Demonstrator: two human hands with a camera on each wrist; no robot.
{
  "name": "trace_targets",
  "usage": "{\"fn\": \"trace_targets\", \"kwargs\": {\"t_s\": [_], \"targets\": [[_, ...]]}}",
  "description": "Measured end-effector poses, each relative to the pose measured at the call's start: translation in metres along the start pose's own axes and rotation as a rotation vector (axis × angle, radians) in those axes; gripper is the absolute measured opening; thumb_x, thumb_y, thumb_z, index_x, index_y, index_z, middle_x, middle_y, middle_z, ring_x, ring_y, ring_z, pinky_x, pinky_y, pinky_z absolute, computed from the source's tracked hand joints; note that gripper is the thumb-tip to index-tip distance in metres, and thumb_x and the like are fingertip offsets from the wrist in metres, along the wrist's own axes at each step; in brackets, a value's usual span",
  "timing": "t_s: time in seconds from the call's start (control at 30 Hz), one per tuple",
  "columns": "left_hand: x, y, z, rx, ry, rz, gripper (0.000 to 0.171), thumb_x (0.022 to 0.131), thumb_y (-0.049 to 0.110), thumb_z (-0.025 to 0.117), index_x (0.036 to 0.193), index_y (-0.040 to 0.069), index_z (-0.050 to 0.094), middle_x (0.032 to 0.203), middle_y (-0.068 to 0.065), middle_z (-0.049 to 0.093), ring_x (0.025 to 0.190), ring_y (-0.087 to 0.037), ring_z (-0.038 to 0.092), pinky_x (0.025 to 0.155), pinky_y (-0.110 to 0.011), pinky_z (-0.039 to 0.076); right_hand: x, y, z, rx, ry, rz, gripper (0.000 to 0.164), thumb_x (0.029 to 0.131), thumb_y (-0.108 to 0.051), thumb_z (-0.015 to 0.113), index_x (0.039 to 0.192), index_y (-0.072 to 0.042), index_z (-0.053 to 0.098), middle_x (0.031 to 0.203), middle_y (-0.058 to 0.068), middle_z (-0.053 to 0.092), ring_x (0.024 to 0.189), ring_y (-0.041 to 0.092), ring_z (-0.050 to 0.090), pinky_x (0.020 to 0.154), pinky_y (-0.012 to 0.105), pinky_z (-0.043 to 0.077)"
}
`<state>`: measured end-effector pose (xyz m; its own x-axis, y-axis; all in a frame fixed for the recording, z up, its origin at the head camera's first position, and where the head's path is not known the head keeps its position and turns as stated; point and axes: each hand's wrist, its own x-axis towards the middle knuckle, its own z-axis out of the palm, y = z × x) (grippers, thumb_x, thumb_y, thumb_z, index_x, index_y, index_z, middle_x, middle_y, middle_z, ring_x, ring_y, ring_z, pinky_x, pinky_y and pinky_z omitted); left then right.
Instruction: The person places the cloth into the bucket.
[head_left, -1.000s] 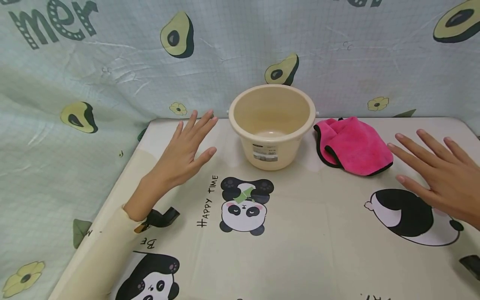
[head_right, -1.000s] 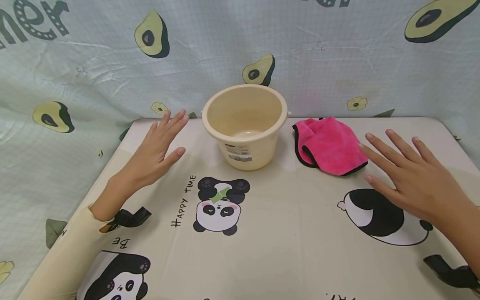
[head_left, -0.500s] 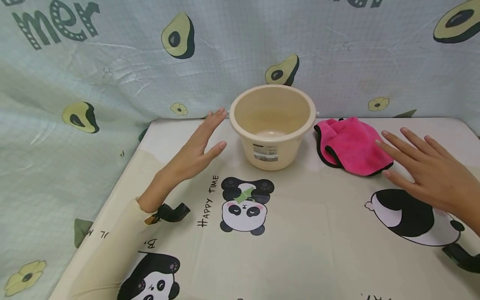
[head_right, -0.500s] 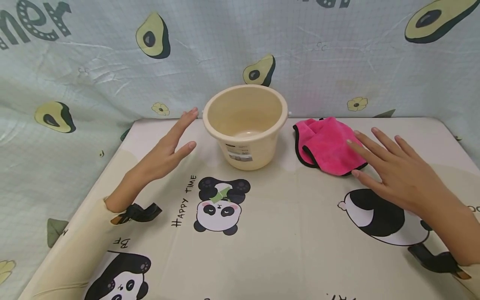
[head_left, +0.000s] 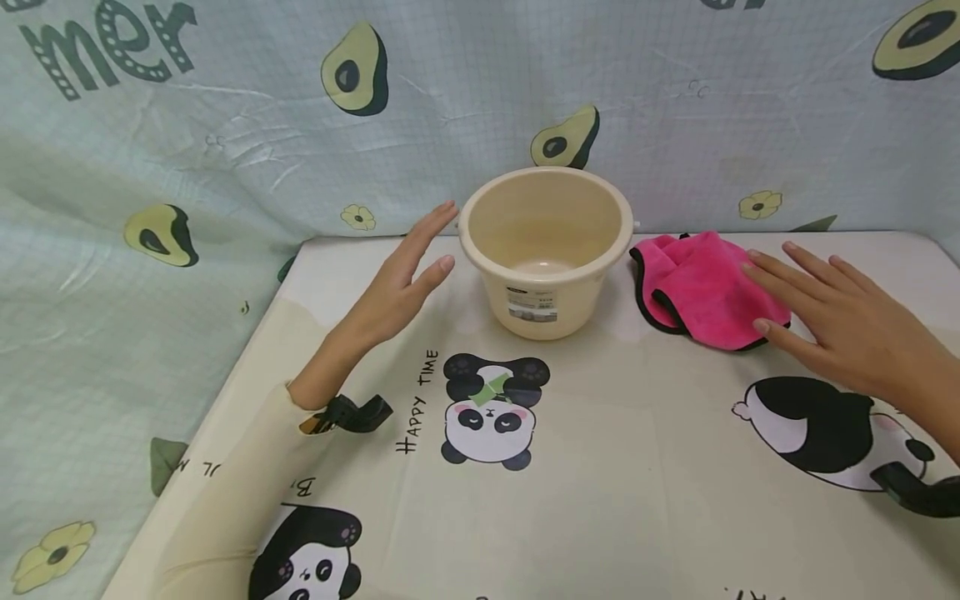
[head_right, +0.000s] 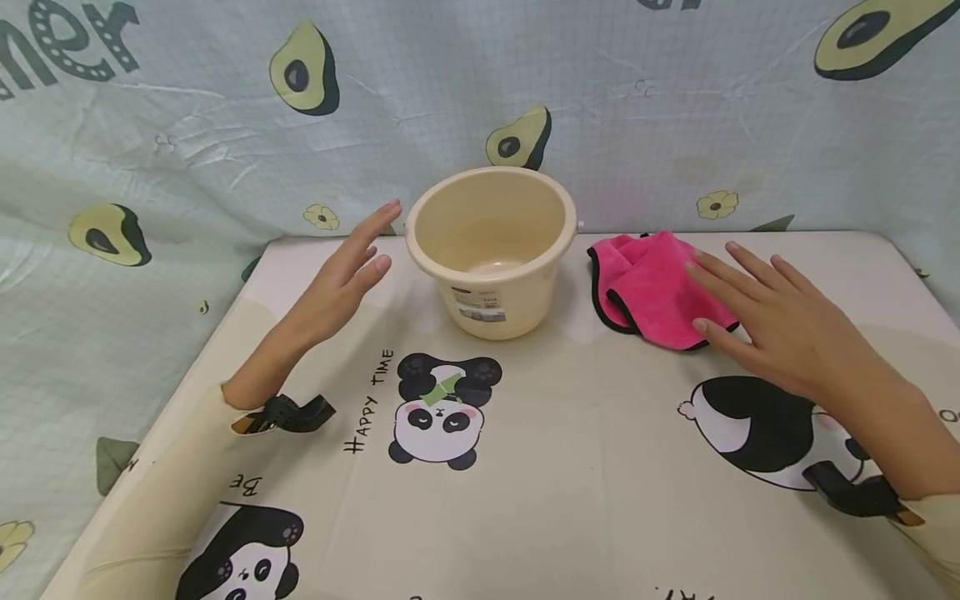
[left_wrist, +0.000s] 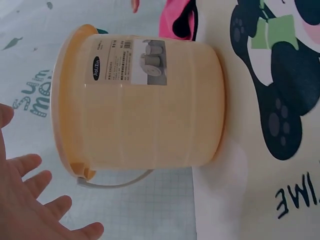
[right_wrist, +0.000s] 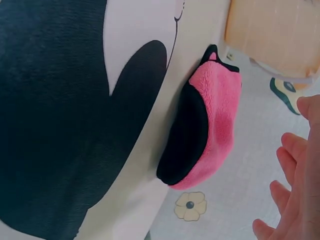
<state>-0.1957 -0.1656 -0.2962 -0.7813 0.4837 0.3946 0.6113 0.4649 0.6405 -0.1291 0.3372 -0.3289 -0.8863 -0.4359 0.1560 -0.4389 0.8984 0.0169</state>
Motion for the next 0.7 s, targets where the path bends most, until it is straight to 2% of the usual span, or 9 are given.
{"fn": "trace_targets", "kwargs": {"t_s": [0.2, 0.33, 0.5, 0.7], "targets": [[0.011, 0.004, 0.001, -0.069, 0.028, -0.027, 0.057, 0.107, 0.032, 0.048, 0.160, 0.018, 0.034, 0.167, 0.007, 0.025, 0.153, -0.009, 0.019, 0.122, -0.050, 0.024, 0.008, 0.007, -0.003, 0.059, -0.009, -0.025, 0.073, 0.100, -0.038, 0.060, 0.162, -0.017, 0.028, 0.163, 0.017, 0.031, 0.157, 0.034, 0.004, 0.124, 0.050, -0.008], [0.017, 0.004, 0.002, -0.077, 0.028, -0.055, 0.058, 0.106, 0.029, 0.051, 0.160, 0.016, 0.034, 0.167, 0.007, 0.025, 0.153, -0.008, 0.020, 0.121, -0.050, 0.027, 0.016, 0.012, -0.003, 0.125, -0.045, 0.003, 0.067, 0.101, -0.037, 0.059, 0.160, -0.015, 0.034, 0.161, 0.019, 0.035, 0.156, 0.038, 0.008, 0.124, 0.057, 0.000], [0.029, 0.005, 0.003, -0.103, -0.006, -0.097, 0.063, 0.103, 0.026, 0.059, 0.159, 0.013, 0.035, 0.168, 0.007, 0.023, 0.153, -0.009, 0.020, 0.120, -0.048, 0.030, 0.027, 0.023, -0.004, 0.263, -0.137, 0.057, 0.065, 0.102, -0.035, 0.060, 0.158, -0.014, 0.037, 0.161, 0.019, 0.033, 0.154, 0.042, 0.010, 0.116, 0.072, 0.013], [0.042, 0.004, 0.003, -0.116, -0.057, -0.141, 0.071, 0.096, 0.023, 0.072, 0.157, 0.011, 0.039, 0.167, 0.005, 0.025, 0.152, -0.011, 0.023, 0.119, -0.045, 0.033, 0.038, 0.034, -0.005, 0.412, -0.187, 0.006, 0.067, 0.099, -0.026, 0.067, 0.158, -0.015, 0.038, 0.162, 0.019, 0.032, 0.150, 0.046, 0.020, 0.108, 0.077, 0.024]]}}
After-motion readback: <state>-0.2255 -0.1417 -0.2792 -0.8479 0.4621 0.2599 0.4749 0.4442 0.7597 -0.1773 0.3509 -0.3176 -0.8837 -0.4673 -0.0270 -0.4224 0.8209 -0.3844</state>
